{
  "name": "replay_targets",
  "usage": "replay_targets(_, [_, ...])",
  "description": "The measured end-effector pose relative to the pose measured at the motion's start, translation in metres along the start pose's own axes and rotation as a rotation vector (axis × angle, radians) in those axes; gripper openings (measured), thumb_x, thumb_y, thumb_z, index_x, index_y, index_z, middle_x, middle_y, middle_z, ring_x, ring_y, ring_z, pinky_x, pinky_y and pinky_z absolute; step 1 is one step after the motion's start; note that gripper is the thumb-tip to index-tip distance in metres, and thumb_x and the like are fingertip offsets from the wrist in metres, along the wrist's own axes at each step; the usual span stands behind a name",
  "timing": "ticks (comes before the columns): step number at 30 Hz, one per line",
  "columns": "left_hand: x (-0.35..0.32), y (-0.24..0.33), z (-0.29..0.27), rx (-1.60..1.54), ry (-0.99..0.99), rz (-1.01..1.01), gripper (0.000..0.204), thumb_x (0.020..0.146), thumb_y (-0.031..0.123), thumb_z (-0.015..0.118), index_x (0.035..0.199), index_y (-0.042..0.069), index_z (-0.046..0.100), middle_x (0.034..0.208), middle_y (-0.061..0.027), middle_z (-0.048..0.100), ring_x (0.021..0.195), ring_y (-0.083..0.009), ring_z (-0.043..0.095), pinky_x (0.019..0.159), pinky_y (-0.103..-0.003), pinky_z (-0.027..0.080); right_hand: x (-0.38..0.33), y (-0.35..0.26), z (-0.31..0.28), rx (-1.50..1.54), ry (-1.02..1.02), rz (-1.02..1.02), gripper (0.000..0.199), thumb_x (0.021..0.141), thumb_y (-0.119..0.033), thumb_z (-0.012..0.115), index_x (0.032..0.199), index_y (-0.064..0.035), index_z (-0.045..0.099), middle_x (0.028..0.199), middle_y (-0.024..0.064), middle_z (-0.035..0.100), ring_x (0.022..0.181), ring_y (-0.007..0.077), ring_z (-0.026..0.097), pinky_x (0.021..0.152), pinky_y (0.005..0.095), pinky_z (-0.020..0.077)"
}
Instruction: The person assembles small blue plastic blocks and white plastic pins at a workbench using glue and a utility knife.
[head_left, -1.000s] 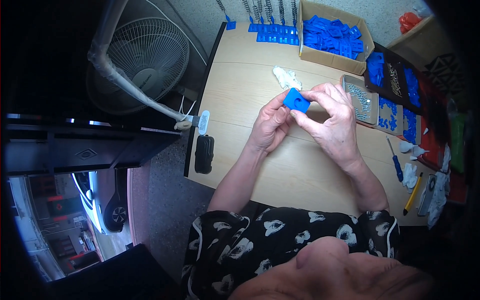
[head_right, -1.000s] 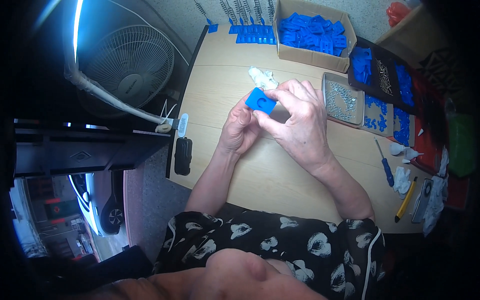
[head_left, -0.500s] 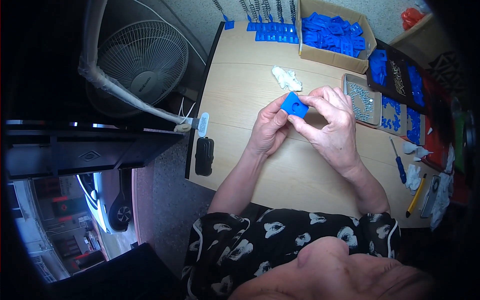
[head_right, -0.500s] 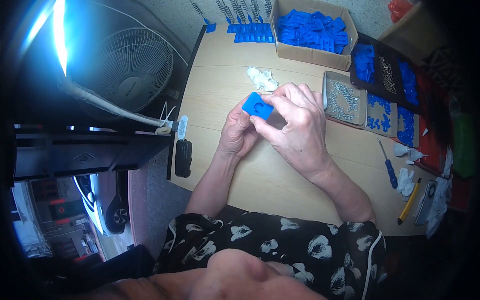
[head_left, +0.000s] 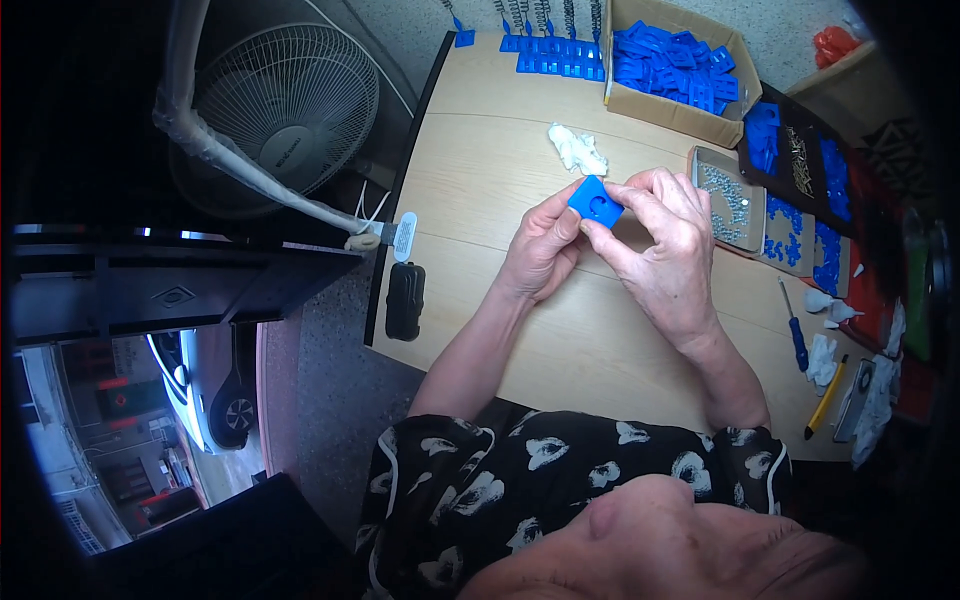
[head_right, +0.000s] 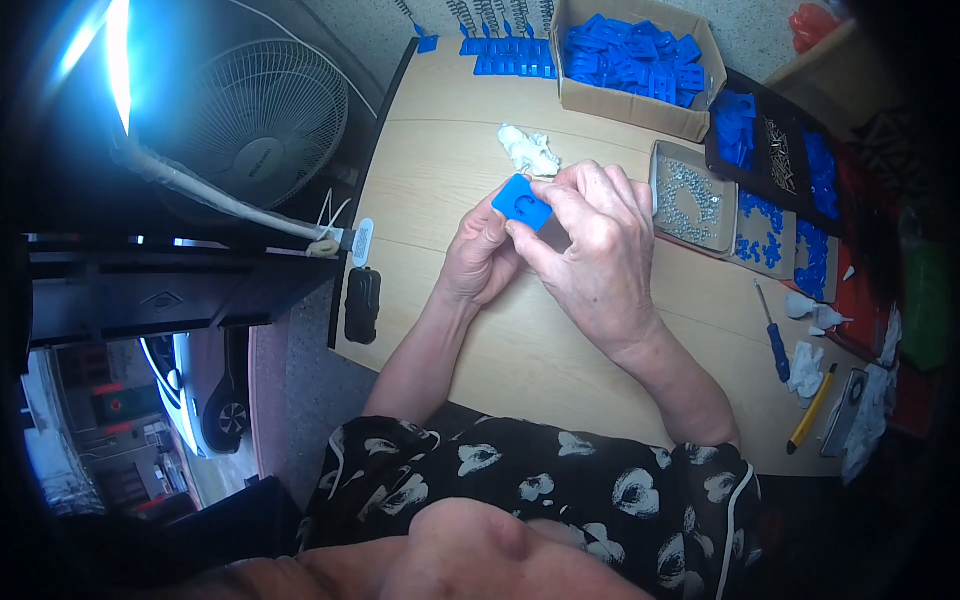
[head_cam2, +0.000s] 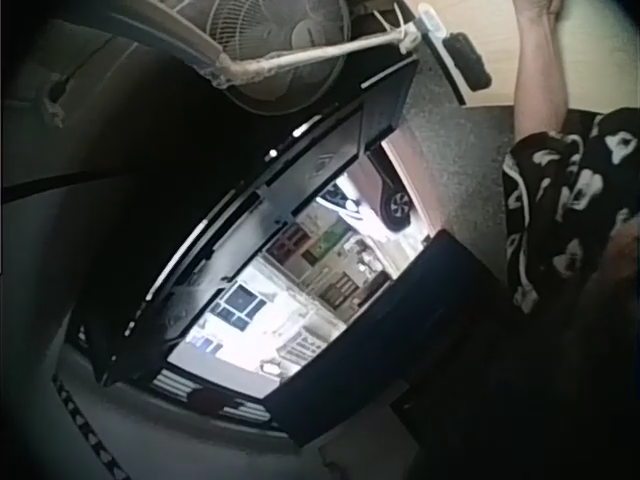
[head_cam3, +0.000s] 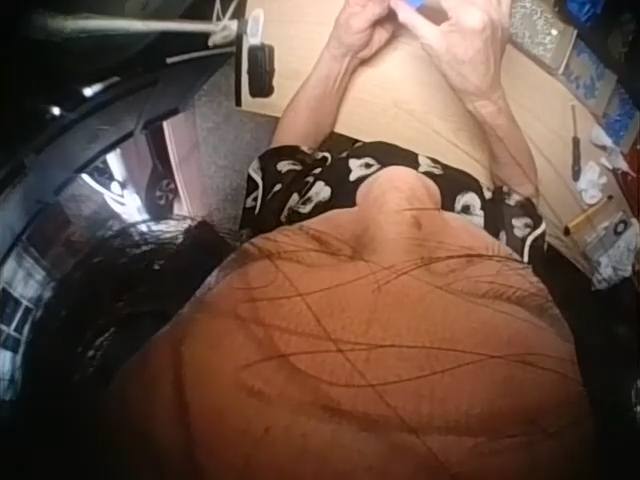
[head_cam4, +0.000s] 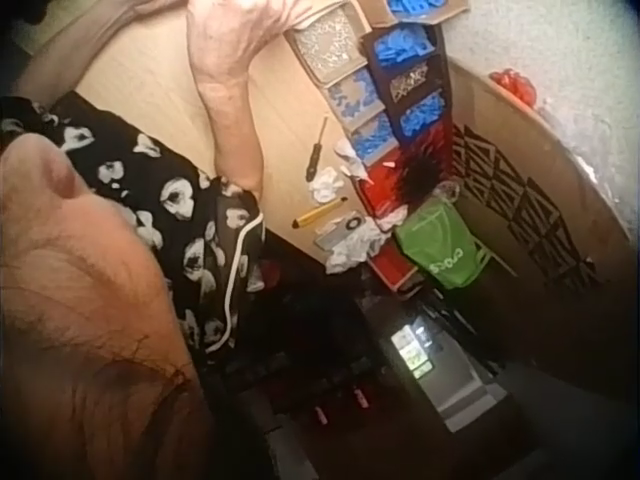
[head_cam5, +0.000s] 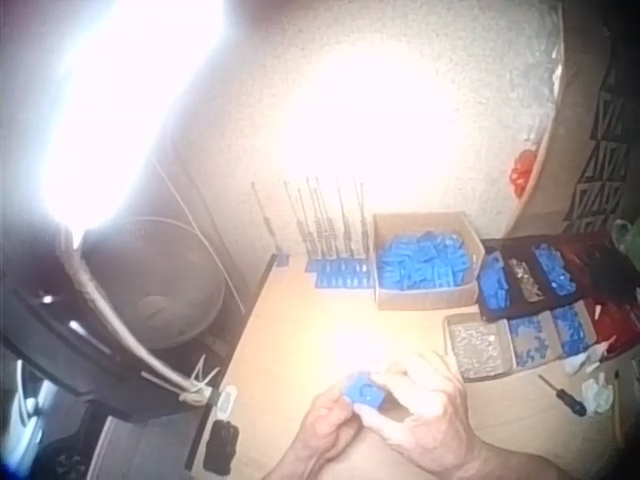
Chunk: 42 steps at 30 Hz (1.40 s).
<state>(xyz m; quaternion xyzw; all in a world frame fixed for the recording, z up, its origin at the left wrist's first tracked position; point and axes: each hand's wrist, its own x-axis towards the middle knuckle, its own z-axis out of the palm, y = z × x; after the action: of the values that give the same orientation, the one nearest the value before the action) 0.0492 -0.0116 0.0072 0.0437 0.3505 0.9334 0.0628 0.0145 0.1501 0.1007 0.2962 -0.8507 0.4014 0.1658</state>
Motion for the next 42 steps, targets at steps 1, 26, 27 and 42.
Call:
replay_targets(1, [0.001, -0.001, 0.0, 0.005, -0.012, -0.001, 0.057, 0.097, 0.026, 0.06, 0.145, 0.002, 0.04, 0.134, -0.0117, 0.055, 0.121, -0.0205, 0.056, 0.104, -0.037, 0.046, 0.0, 0.0, 0.0, 0.0, 0.007, -0.001, 0.033, 0.067, -0.017, 0.082, 0.094, -0.0006, 0.072, 0.087, 0.0067, 0.06, 0.085, 0.0216, 0.056, 0.077, 0.0357, 0.0377])
replay_targets(26, [-0.003, -0.007, 0.002, 0.02, -0.033, 0.017, 0.052, 0.1, 0.024, 0.057, 0.144, 0.001, 0.042, 0.13, -0.0104, 0.056, 0.119, -0.0187, 0.055, 0.103, -0.036, 0.046, -0.007, 0.002, 0.001, 0.003, 0.04, 0.042, 0.03, 0.066, -0.017, 0.081, 0.09, -0.0021, 0.072, 0.084, 0.0051, 0.059, 0.083, 0.0208, 0.056, 0.076, 0.0357, 0.037])
replay_targets(27, [-0.003, -0.007, 0.002, 0.02, -0.034, 0.017, 0.052, 0.1, 0.024, 0.057, 0.144, 0.001, 0.042, 0.13, -0.0104, 0.056, 0.119, -0.0187, 0.055, 0.103, -0.036, 0.046, -0.008, 0.001, 0.001, 0.0, 0.042, 0.041, 0.029, 0.067, -0.017, 0.081, 0.09, -0.002, 0.072, 0.084, 0.0051, 0.059, 0.083, 0.0208, 0.056, 0.076, 0.0357, 0.037])
replay_targets(42, [-0.003, -0.011, 0.01, -0.048, 0.021, -0.013, 0.051, 0.101, 0.025, 0.053, 0.14, -0.007, 0.042, 0.128, -0.0155, 0.057, 0.121, -0.0208, 0.054, 0.107, -0.037, 0.042, -0.01, 0.006, 0.002, 0.037, -0.032, 0.149, 0.029, 0.07, -0.017, 0.08, 0.091, 0.0009, 0.071, 0.085, 0.0083, 0.061, 0.082, 0.022, 0.059, 0.075, 0.0369, 0.041])
